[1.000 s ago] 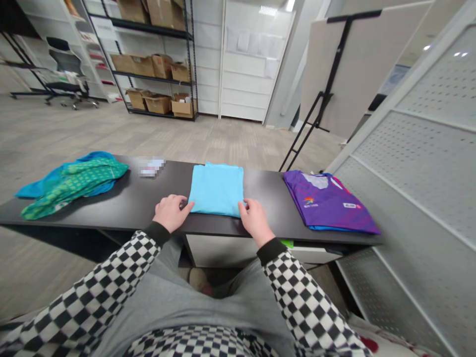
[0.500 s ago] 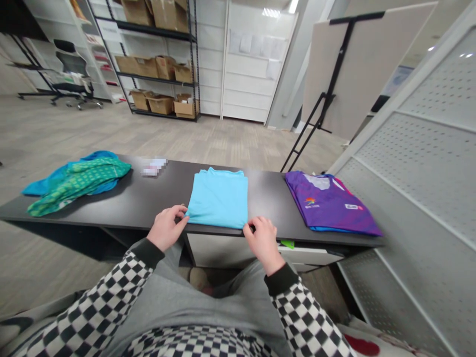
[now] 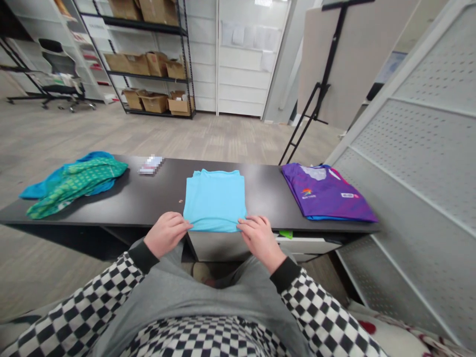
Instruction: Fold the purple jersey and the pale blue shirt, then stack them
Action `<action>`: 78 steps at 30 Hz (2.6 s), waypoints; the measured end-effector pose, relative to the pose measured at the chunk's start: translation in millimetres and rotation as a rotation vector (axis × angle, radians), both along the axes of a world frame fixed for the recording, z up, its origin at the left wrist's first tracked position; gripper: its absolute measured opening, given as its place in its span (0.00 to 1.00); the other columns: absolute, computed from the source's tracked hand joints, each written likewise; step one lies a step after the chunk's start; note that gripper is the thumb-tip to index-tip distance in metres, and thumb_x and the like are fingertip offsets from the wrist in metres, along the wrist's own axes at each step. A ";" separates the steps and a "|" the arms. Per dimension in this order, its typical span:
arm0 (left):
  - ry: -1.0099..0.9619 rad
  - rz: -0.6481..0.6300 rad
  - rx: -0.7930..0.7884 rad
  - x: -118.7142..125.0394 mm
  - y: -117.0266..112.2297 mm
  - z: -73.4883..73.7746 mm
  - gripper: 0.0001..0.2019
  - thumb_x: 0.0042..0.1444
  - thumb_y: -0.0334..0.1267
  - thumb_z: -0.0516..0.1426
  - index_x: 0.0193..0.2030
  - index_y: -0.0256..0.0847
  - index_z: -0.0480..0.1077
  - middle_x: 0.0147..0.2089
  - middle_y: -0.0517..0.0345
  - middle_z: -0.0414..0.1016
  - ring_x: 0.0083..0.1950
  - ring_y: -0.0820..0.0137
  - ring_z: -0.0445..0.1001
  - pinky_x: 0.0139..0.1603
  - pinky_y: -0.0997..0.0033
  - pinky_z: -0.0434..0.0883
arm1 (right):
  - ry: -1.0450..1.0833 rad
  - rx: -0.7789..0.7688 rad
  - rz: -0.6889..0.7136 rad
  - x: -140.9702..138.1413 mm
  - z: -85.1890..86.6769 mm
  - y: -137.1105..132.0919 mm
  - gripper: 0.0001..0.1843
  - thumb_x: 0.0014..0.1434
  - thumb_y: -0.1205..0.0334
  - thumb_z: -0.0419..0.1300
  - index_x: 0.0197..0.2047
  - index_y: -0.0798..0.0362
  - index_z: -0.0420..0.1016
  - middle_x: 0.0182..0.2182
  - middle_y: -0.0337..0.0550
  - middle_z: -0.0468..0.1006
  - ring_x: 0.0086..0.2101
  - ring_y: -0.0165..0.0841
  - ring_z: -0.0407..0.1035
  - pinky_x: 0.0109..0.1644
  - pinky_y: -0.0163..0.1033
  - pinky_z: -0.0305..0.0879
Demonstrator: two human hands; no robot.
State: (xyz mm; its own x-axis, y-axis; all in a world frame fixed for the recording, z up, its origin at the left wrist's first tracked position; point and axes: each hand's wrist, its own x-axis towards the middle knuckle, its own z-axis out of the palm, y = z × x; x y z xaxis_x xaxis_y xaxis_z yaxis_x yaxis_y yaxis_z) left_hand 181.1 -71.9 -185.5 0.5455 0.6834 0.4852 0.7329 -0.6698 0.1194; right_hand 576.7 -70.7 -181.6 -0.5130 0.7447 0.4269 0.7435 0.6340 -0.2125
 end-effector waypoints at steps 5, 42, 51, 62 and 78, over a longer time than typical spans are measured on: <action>-0.130 -0.177 -0.047 -8.1 -39.6 40.5 0.14 0.75 0.29 0.57 0.55 0.46 0.83 0.49 0.51 0.88 0.55 0.59 0.83 0.67 0.50 0.79 | 0.145 -0.139 0.197 15.6 48.3 -40.7 0.13 0.75 0.68 0.65 0.57 0.46 0.85 0.54 0.50 0.91 0.59 0.48 0.81 0.66 0.58 0.73; -0.058 0.472 -0.445 44.5 265.3 34.9 0.18 0.73 0.55 0.59 0.50 0.44 0.84 0.54 0.44 0.85 0.62 0.47 0.75 0.71 0.43 0.67 | 0.086 -0.355 -0.480 -16.7 51.7 246.5 0.20 0.77 0.45 0.66 0.57 0.54 0.85 0.54 0.57 0.87 0.51 0.45 0.79 0.61 0.51 0.74; -0.123 0.445 -0.438 43.1 319.3 24.5 0.15 0.69 0.52 0.63 0.41 0.43 0.82 0.47 0.47 0.83 0.59 0.49 0.75 0.72 0.40 0.67 | 0.040 -0.189 -0.606 -0.6 9.4 325.5 0.11 0.75 0.56 0.61 0.48 0.49 0.86 0.52 0.57 0.87 0.50 0.51 0.76 0.56 0.51 0.69; 0.103 -0.124 -0.382 78.4 264.6 55.2 0.32 0.77 0.51 0.52 0.84 0.49 0.64 0.89 0.52 0.58 0.90 0.46 0.51 0.89 0.36 0.41 | 0.038 -0.193 -0.552 12.9 19.4 329.8 0.12 0.74 0.55 0.65 0.45 0.53 0.89 0.42 0.61 0.88 0.40 0.44 0.76 0.46 0.50 0.64; -0.166 0.605 -0.586 35.3 234.2 40.5 0.39 0.80 0.55 0.47 0.89 0.38 0.51 0.91 0.37 0.50 0.91 0.47 0.50 0.90 0.31 0.41 | 0.380 -0.154 -0.489 18.5 24.3 289.3 0.17 0.72 0.51 0.60 0.40 0.52 0.86 0.40 0.54 0.90 0.43 0.48 0.80 0.50 0.47 0.72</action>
State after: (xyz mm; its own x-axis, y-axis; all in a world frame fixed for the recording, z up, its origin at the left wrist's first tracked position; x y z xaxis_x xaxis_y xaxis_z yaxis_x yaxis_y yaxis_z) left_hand 216.4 162.2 -145.1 -0.0405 0.9992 0.0040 0.8866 0.0341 0.4613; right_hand 595.2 218.7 -157.3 0.0681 0.9217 0.3820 0.7939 0.1818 -0.5802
